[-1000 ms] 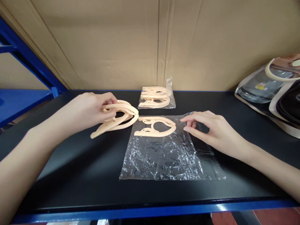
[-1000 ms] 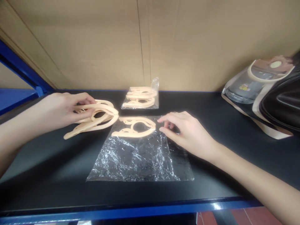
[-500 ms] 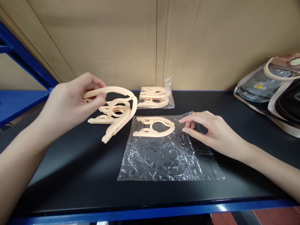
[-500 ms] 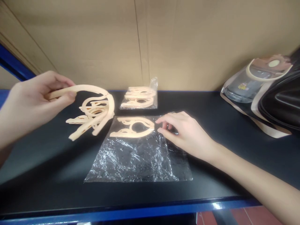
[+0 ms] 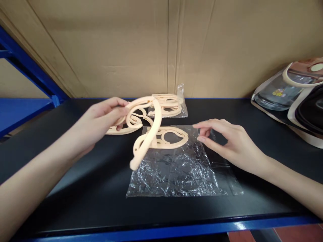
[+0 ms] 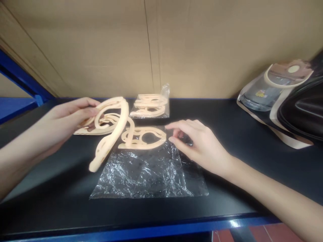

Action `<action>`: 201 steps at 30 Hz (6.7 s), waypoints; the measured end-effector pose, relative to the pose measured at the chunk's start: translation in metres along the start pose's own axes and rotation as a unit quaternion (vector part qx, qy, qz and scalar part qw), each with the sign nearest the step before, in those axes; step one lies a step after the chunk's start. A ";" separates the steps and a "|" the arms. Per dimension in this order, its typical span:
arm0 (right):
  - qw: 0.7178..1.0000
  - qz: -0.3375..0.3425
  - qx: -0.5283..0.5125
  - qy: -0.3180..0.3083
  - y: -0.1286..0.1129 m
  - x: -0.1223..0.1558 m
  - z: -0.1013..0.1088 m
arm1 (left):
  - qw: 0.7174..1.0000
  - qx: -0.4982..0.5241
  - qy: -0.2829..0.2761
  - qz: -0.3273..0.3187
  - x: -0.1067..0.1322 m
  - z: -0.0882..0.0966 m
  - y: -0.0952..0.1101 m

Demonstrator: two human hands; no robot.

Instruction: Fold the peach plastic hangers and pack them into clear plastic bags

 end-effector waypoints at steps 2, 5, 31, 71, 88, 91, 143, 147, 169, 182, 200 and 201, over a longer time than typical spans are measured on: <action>0.999 0.029 -0.018 0.017 -0.006 0.001 0.001 | 0.998 0.016 -0.056 -0.004 0.004 -0.013 0.000; 0.995 0.102 -0.004 -0.008 -0.018 0.002 0.000 | 0.991 0.025 -0.133 -0.017 0.013 -0.030 0.004; 0.981 0.192 0.039 -0.015 -0.033 0.006 -0.002 | 0.907 -0.244 -0.099 -0.328 0.060 -0.055 0.011; 0.958 -0.018 0.093 -0.270 -0.009 0.018 0.012 | 0.839 -0.353 -0.223 -0.349 0.040 -0.042 -0.003; 0.974 -0.085 0.004 -0.212 -0.004 0.012 0.003 | 0.846 -0.338 -0.209 -0.356 0.043 -0.044 -0.007; 0.975 -0.087 -0.033 -0.202 -0.002 0.013 0.000 | 0.846 -0.336 -0.212 -0.356 0.043 -0.044 -0.008; 0.924 0.282 0.245 -0.079 -0.001 -0.108 -0.042 | 0.768 -0.568 -0.056 -0.289 -0.081 0.018 -0.001; 0.945 0.246 0.213 -0.025 -0.002 -0.084 -0.023 | 0.857 -0.424 -0.055 -0.287 -0.048 0.000 0.017; 0.966 0.187 0.169 -0.061 -0.025 -0.012 -0.006 | 0.939 -0.180 -0.131 -0.264 0.020 -0.056 0.022; 0.980 0.007 0.185 -0.072 0.015 -0.007 0.053 | 0.889 -0.326 -0.141 -0.290 0.030 -0.062 0.010; 0.975 -0.024 0.159 -0.155 0.026 0.011 0.055 | 0.880 -0.316 -0.193 -0.297 0.027 -0.073 -0.014; 0.975 -0.029 0.159 -0.155 0.027 0.011 0.055 | 0.881 -0.313 -0.192 -0.300 0.027 -0.073 -0.014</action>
Point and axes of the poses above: each hand's wrist, its own x-axis away from the middle knuckle, its own z-axis out of the back of the hand, y = z × x, the point moved 2 cm from there along -x, towards the middle knuckle, and after that the axes turned 9 degrees about -x, right-handed, at the moved point
